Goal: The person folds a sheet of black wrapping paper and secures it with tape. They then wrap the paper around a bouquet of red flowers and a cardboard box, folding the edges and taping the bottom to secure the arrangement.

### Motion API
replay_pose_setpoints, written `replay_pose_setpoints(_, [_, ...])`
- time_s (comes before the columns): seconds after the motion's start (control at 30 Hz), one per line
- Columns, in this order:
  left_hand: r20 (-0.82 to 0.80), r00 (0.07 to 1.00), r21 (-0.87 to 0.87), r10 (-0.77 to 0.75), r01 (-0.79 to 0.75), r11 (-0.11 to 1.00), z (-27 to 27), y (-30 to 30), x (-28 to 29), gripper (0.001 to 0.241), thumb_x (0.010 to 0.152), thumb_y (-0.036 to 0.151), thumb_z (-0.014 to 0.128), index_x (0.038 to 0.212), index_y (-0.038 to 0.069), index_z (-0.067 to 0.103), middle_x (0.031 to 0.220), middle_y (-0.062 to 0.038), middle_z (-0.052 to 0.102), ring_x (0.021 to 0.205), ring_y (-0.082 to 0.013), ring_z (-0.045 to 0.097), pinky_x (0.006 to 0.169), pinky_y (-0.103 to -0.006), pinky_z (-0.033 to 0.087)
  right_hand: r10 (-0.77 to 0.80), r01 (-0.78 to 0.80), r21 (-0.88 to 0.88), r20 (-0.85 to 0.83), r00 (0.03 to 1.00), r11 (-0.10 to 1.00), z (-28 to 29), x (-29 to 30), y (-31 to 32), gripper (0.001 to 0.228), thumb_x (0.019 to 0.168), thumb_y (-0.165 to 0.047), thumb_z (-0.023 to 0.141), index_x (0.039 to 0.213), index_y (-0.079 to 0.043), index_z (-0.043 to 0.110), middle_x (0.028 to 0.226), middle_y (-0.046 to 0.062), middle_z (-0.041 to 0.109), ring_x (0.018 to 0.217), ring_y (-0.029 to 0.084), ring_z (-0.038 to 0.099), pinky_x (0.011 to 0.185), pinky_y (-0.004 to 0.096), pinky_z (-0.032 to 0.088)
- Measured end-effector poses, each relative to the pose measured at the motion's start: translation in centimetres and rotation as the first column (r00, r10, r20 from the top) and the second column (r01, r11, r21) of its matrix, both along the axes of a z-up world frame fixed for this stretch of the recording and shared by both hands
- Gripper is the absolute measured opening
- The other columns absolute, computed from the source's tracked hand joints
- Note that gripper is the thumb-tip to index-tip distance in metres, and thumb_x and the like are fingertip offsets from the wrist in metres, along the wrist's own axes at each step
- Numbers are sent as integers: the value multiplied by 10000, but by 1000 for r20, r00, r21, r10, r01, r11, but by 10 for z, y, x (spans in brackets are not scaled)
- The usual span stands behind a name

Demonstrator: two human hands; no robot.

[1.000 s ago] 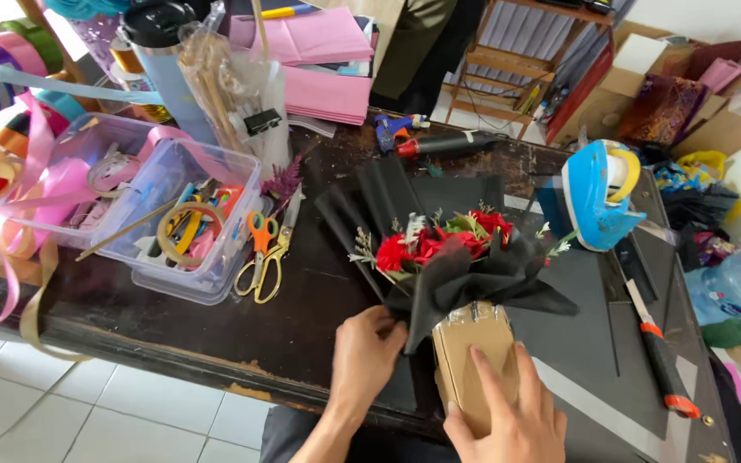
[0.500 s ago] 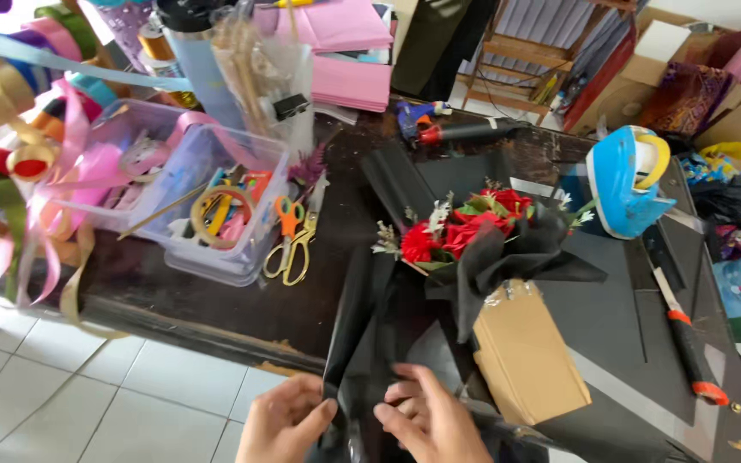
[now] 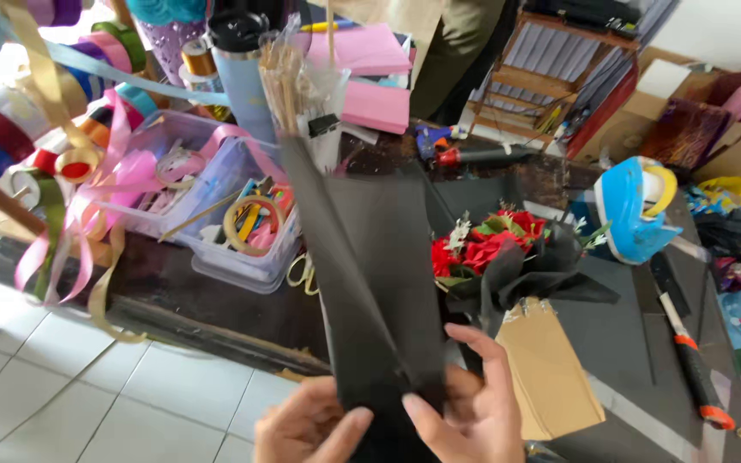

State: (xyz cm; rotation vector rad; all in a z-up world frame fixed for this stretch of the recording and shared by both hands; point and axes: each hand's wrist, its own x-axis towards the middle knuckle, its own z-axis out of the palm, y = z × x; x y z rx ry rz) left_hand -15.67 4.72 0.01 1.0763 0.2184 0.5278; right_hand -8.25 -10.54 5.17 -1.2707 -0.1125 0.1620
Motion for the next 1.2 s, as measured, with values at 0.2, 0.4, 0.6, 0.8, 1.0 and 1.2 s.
replay_pose_setpoints(0.2, [-252, 957, 72, -140, 162, 984, 9, -34, 38, 130, 854, 54, 905, 954, -28, 892, 762, -153, 964, 737, -108, 834, 628, -283, 697, -235, 60, -434, -362, 902, 899, 1, 9, -36, 279, 827, -16, 862, 1035, 132, 974, 921, 272, 984, 951, 304, 846, 867, 443, 586])
replay_pose_setpoints(0.4, [-317, 948, -54, 21, -40, 998, 4, -76, 65, 222, 714, -73, 1028, 828, -33, 842, 673, -175, 906, 631, -202, 872, 571, -269, 668, -419, 427, -369, 107, 902, 825, -23, 11, -49, 270, 779, -108, 873, 978, 70, 914, 724, 95, 768, 715, 164, 636, 636, 298, 496])
replay_pose_setpoints(0.6, [-264, 958, -6, 113, -119, 993, -15, -102, 77, 167, 669, -44, 1033, 786, -45, 915, 697, -192, 948, 636, -210, 914, 570, -277, 717, -552, 561, -143, 102, 828, 815, -43, 17, -58, 136, 746, -1, 879, 799, 101, 807, 665, 111, 720, 616, 185, 634, 557, 307, 539])
replay_pose_setpoints(0.8, [-38, 993, 247, 112, -99, 964, -27, -107, 78, 177, 651, 40, 1051, 775, 75, 930, 712, -85, 933, 592, -64, 839, 539, -174, 676, -511, 491, -298, 15, 860, 818, -46, 24, -85, 287, 678, -83, 901, 888, 114, 907, 755, 208, 886, 709, 249, 769, 666, 369, 621])
replay_pose_setpoints(1.0, [-197, 979, -14, -56, 54, 998, -28, -108, 77, 158, 667, -97, 1028, 777, -59, 921, 729, -207, 935, 663, -239, 909, 628, -297, 762, -294, 180, -432, -213, 932, 884, -36, 29, -109, 319, 800, -82, 969, 617, 162, 876, 512, 141, 608, 503, 251, 538, 510, 388, 396])
replay_pose_setpoints(1.2, [113, 989, -12, -99, 101, 995, -47, -109, 77, 184, 686, -146, 988, 747, -25, 864, 803, -262, 886, 712, -253, 852, 642, -290, 697, -225, 150, -410, -142, 964, 900, -53, 30, -117, 269, 793, -77, 984, 632, 88, 845, 579, 101, 691, 580, 197, 603, 527, 371, 440])
